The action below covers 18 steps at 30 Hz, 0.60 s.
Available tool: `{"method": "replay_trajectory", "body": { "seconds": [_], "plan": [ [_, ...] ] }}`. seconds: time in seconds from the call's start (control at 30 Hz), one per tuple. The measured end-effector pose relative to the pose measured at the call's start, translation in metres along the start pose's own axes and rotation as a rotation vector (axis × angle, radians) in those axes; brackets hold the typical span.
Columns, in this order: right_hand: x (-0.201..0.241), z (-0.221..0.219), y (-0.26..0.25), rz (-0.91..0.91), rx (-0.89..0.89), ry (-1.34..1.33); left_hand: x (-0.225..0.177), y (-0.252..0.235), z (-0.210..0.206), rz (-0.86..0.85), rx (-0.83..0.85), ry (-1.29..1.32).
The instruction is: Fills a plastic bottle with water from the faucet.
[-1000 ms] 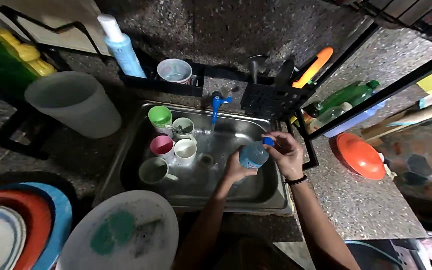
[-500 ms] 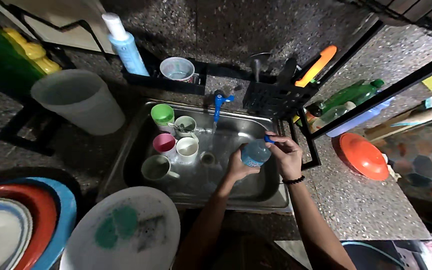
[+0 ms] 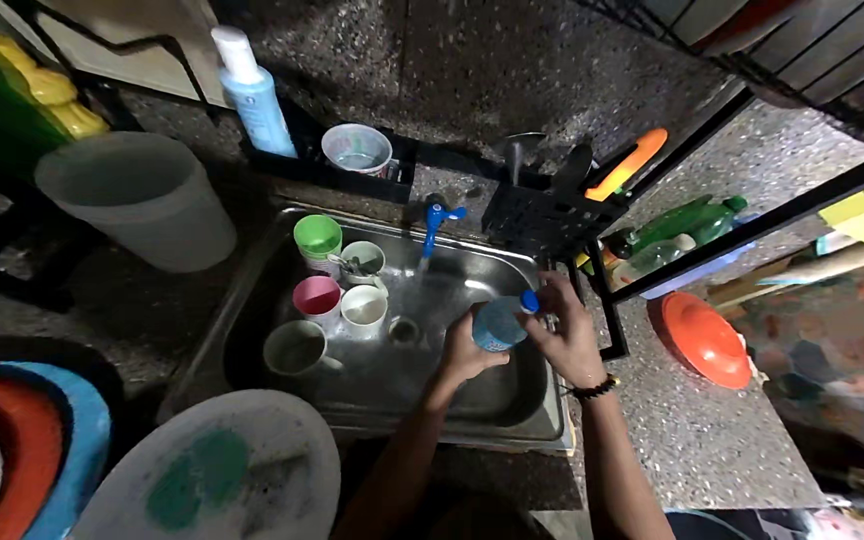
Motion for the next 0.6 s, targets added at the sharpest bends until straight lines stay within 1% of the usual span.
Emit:
{"method": "replay_trajectory", "body": {
  "seconds": [0.07,0.13,0.23,0.3,0.33,0.37,0.4,0.43,0.47,0.5,0.53,0.57,0.6],
  "plan": [
    [0.006,0.002,-0.002,0.055,0.156,0.063,-0.001,-0.001,0.003,-0.02,-0.027,-0.021],
    [0.007,0.007,-0.006,0.089,0.195,0.125,-0.003,0.0,0.004,-0.064,-0.068,-0.111],
    [0.005,0.011,-0.01,0.098,0.176,0.26,-0.015,0.008,0.004,-0.13,-0.172,-0.315],
    [0.012,0.005,-0.012,0.163,0.108,0.348,-0.025,0.014,0.005,-0.255,-0.255,-0.399],
    [0.013,0.003,-0.012,0.197,0.088,0.314,-0.029,0.017,0.007,-0.334,-0.318,-0.425],
    [0.011,0.003,-0.014,0.224,0.076,0.234,-0.033,0.019,0.008,-0.391,-0.382,-0.439],
    [0.007,0.005,-0.017,0.229,0.062,0.086,-0.035,0.021,0.01,-0.424,-0.443,-0.436],
    [-0.001,0.004,-0.019,0.202,0.048,-0.131,-0.036,0.024,0.013,-0.434,-0.492,-0.411],
    [-0.013,-0.001,-0.023,0.147,0.027,-0.408,-0.036,0.026,0.015,-0.432,-0.534,-0.371],
    [-0.026,-0.014,-0.028,0.038,-0.023,-0.704,-0.036,0.028,0.019,-0.424,-0.571,-0.324],
    [-0.041,-0.036,-0.036,-0.122,-0.089,-0.982,-0.039,0.03,0.024,-0.414,-0.603,-0.288],
    [-0.058,-0.067,-0.042,-0.317,-0.149,-1.176,-0.043,0.032,0.028,-0.412,-0.63,-0.278],
    [-0.074,-0.101,-0.047,-0.438,-0.151,-1.239,-0.049,0.034,0.032,-0.419,-0.65,-0.282]
  ]
}}
Point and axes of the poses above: each hand's wrist, its own y-axis away from the middle knuckle, its own z-axis out of the back of the hand, x = y × z, the point moved 8 cm from there along -y, towards the middle knuckle, and after that the axes turned 8 degrees about z, right-handed, at the moved point
